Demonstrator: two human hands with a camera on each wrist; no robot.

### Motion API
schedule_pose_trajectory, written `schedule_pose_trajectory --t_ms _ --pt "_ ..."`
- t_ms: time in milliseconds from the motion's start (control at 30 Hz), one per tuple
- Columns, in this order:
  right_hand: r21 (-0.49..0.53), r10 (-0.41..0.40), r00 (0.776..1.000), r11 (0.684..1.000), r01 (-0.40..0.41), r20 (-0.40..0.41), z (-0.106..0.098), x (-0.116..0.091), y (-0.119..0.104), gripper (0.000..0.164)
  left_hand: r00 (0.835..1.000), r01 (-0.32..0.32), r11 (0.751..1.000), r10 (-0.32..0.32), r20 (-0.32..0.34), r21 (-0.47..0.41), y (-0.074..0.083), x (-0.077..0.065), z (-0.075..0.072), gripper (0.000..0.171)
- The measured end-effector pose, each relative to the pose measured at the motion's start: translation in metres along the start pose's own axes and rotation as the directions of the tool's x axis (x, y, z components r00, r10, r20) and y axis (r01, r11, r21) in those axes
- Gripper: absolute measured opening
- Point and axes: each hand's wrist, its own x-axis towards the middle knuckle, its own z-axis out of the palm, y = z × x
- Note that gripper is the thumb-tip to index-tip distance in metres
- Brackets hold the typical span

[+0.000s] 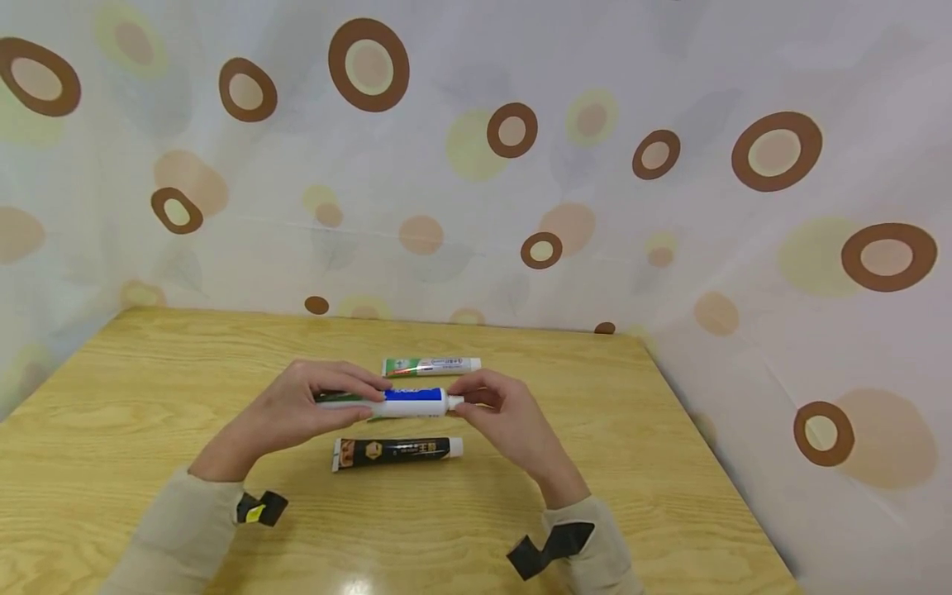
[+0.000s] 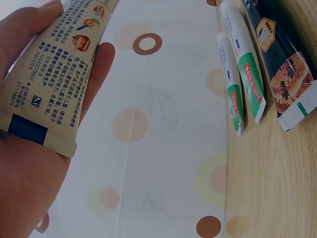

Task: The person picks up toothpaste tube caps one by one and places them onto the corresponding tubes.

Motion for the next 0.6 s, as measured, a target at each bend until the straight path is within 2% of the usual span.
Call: schedule_pose_trajectory --t_ms 300,600 --pt "0.088 0.027 1.000 0.996 -0.028 0.007 0.0014 -0.0004 -0.0014 0.021 1.000 0.013 1.000 -0.013 -0.009 -0.007 0.0009 -0.0001 -0.0005 0.017" --pt "0.070 0.031 0.999 0.997 -0.032 0.012 0.0026 0.0003 -0.0010 0.024 1.000 -0.012 0.999 0.012 -0.003 -0.034 0.0003 0.0001 -0.0008 0.018"
